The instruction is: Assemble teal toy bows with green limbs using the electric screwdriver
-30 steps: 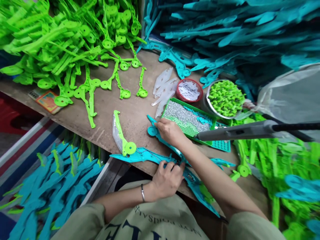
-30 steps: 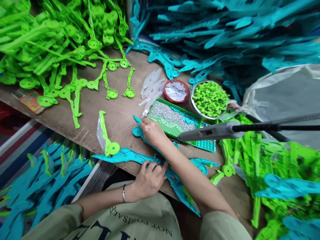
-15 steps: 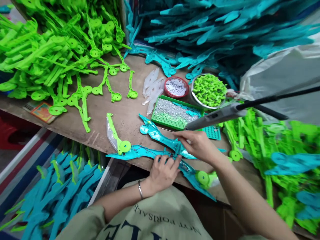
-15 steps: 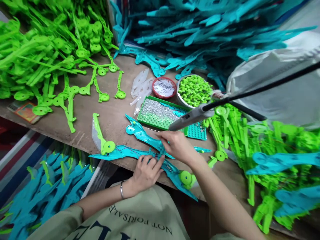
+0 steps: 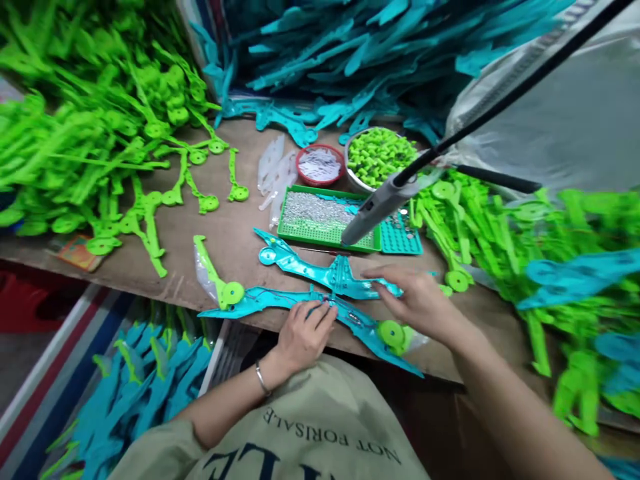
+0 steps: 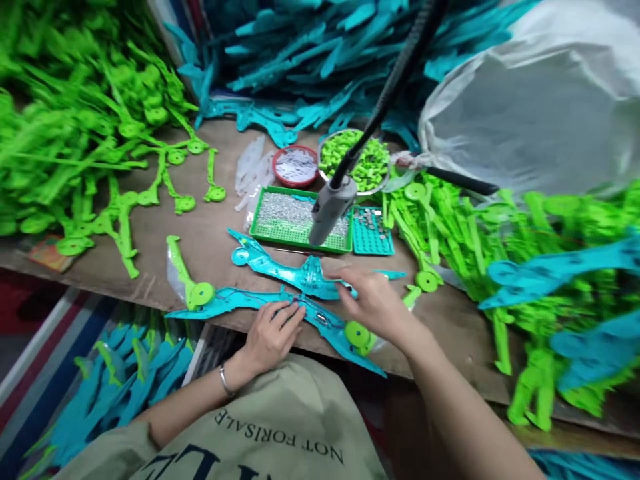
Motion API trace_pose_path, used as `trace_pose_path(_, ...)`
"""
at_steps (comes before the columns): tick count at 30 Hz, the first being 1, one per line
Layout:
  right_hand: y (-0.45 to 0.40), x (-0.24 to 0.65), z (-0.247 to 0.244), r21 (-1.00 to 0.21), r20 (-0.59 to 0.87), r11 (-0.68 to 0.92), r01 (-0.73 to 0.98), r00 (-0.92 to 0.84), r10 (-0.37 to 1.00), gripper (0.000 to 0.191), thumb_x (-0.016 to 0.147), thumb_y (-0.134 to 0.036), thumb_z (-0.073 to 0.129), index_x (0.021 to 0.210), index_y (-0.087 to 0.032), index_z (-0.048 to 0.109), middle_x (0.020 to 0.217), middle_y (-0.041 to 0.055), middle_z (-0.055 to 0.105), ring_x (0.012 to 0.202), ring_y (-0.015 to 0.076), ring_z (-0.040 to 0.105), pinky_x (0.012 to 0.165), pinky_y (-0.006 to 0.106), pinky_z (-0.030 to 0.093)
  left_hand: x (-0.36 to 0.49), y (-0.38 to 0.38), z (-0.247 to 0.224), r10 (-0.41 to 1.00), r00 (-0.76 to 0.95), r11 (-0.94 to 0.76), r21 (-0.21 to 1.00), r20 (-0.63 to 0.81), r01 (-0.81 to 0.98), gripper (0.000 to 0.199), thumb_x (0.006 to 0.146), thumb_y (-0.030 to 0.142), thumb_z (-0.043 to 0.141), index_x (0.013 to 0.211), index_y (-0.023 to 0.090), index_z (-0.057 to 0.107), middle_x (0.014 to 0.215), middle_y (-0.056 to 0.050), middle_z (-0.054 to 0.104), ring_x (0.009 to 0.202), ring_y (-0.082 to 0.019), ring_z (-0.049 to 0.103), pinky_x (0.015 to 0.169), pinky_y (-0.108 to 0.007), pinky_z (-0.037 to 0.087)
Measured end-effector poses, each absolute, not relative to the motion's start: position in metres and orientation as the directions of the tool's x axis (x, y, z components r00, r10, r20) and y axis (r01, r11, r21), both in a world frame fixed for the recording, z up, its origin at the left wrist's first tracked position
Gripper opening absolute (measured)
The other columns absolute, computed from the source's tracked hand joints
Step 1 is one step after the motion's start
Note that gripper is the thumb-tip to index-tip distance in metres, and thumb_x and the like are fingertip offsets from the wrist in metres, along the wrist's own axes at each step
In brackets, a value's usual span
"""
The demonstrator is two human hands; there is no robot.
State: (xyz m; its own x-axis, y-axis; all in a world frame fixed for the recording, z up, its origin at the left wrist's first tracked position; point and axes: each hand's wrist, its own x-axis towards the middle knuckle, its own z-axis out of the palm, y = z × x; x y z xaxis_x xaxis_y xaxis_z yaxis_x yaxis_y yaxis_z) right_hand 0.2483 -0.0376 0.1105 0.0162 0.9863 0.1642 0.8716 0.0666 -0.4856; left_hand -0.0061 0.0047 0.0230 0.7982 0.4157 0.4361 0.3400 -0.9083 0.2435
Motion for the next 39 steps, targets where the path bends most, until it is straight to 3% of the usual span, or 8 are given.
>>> trace_pose_path(5, -0.013, 0.222, 0.091, -0.48, 0.206, 0.23, 0.847, -0.146, 0.968, 0.038, 0.086, -0.006, 0.048, 0.112, -0.017, 0.073, 0.108, 0.0122, 0.079, 0.1, 0.0263, 0.077, 0.086, 0.042, 0.064, -0.008, 0.004, 0.019, 0.413, 0.791, -0.91, 0.228, 0.452, 0.345, 0.034, 0.099, 0.019, 0.053, 0.13, 0.015, 0.066, 0.121, -0.01, 0.074, 0.113, -0.022, 0.064, 0.092, -0.037, 0.053)
trace_pose_path(13, -0.059, 0.301, 0.134, -0.389, 0.193, -0.088, 0.917, 0.175, 0.966, 0.037, 0.086, -0.01, 0.05, 0.112, -0.022, 0.073, 0.106, 0.0069, 0.081, 0.093, 0.0252, 0.078, 0.082, 0.039, 0.064, -0.015, 0.015, 0.017, 0.361, 0.824, -0.925, 0.277, 0.437, 0.258, 0.052, 0.096, 0.009, 0.048, 0.147, 0.015, 0.054, 0.129, -0.013, 0.072, 0.121, -0.025, 0.063, 0.101, -0.041, 0.052)
trace_pose_path(17, -0.08, 0.31, 0.145, -0.37, 0.209, -0.151, 0.917, 0.24, 0.948, 0.037, 0.084, -0.009, 0.051, 0.112, -0.022, 0.072, 0.108, 0.0071, 0.08, 0.095, 0.0247, 0.077, 0.084, 0.039, 0.063, -0.015, 0.016, 0.016, 0.349, 0.837, -0.926, 0.29, 0.421, 0.24, 0.063, 0.097, 0.009, 0.045, 0.158, 0.019, 0.039, 0.135, -0.013, 0.07, 0.127, -0.025, 0.062, 0.109, -0.043, 0.048)
trace_pose_path(20, -0.084, 0.299, 0.128, -0.36, 0.123, -0.092, 0.928, 0.145, 0.982, 0.039, 0.083, -0.009, 0.052, 0.116, -0.02, 0.07, 0.11, 0.0096, 0.078, 0.1, 0.0273, 0.074, 0.089, 0.044, 0.061, -0.016, 0.015, 0.018, 0.334, 0.853, -0.932, 0.278, 0.402, 0.233, 0.065, 0.098, 0.011, 0.047, 0.161, 0.02, 0.035, 0.138, -0.012, 0.068, 0.131, -0.025, 0.06, 0.112, -0.043, 0.045)
trace_pose_path(26, -0.067, 0.268, 0.078, -0.349, 0.065, 0.108, 0.931, -0.091, 0.994, 0.064, 0.077, 0.0, 0.046, 0.14, -0.009, 0.054, 0.14, 0.0215, 0.062, 0.132, 0.0338, 0.057, 0.106, 0.056, 0.048, -0.022, 0.02, 0.034, 0.279, 0.931, -0.933, 0.295, 0.236, 0.205, 0.066, 0.097, 0.01, 0.046, 0.161, 0.018, 0.032, 0.151, -0.015, 0.056, 0.141, -0.029, 0.05, 0.116, -0.048, 0.043)
trace_pose_path(31, -0.053, 0.258, 0.069, -0.267, 0.059, 0.159, 0.95, -0.149, 0.987, 0.056, 0.081, -0.004, 0.048, 0.135, -0.008, 0.058, 0.113, 0.0197, 0.069, 0.106, 0.0337, 0.061, 0.091, 0.05, 0.053, -0.03, 0.025, 0.053, 0.2, 0.975, -0.941, 0.297, 0.098, 0.163, 0.064, 0.1, 0.006, 0.032, 0.163, 0.017, 0.026, 0.161, -0.015, 0.044, 0.152, -0.028, 0.037, 0.12, -0.049, 0.041)
trace_pose_path(35, -0.055, 0.25, 0.093, -0.23, 0.157, 0.179, 0.957, -0.145, 0.977, 0.051, 0.09, -0.008, 0.047, 0.14, -0.015, 0.056, 0.108, 0.0162, 0.068, 0.099, 0.0311, 0.06, 0.088, 0.047, 0.052, -0.034, 0.027, 0.058, 0.173, 0.984, -0.945, 0.29, 0.044, 0.153, 0.055, 0.103, 0.013, 0.035, 0.158, 0.018, 0.035, 0.16, -0.017, 0.044, 0.152, -0.029, 0.038, 0.118, -0.05, 0.043)
trace_pose_path(39, -0.058, 0.244, 0.136, -0.306, 0.173, 0.177, 0.935, -0.128, 0.977, 0.042, 0.1, -0.017, 0.046, 0.138, -0.024, 0.059, 0.113, 0.0119, 0.071, 0.105, 0.0292, 0.063, 0.092, 0.047, 0.053, -0.033, 0.028, 0.053, 0.181, 0.983, -0.941, 0.297, 0.033, 0.163, 0.057, 0.102, 0.012, 0.037, 0.158, 0.019, 0.035, 0.162, -0.018, 0.042, 0.152, -0.03, 0.036, 0.117, -0.05, 0.043)
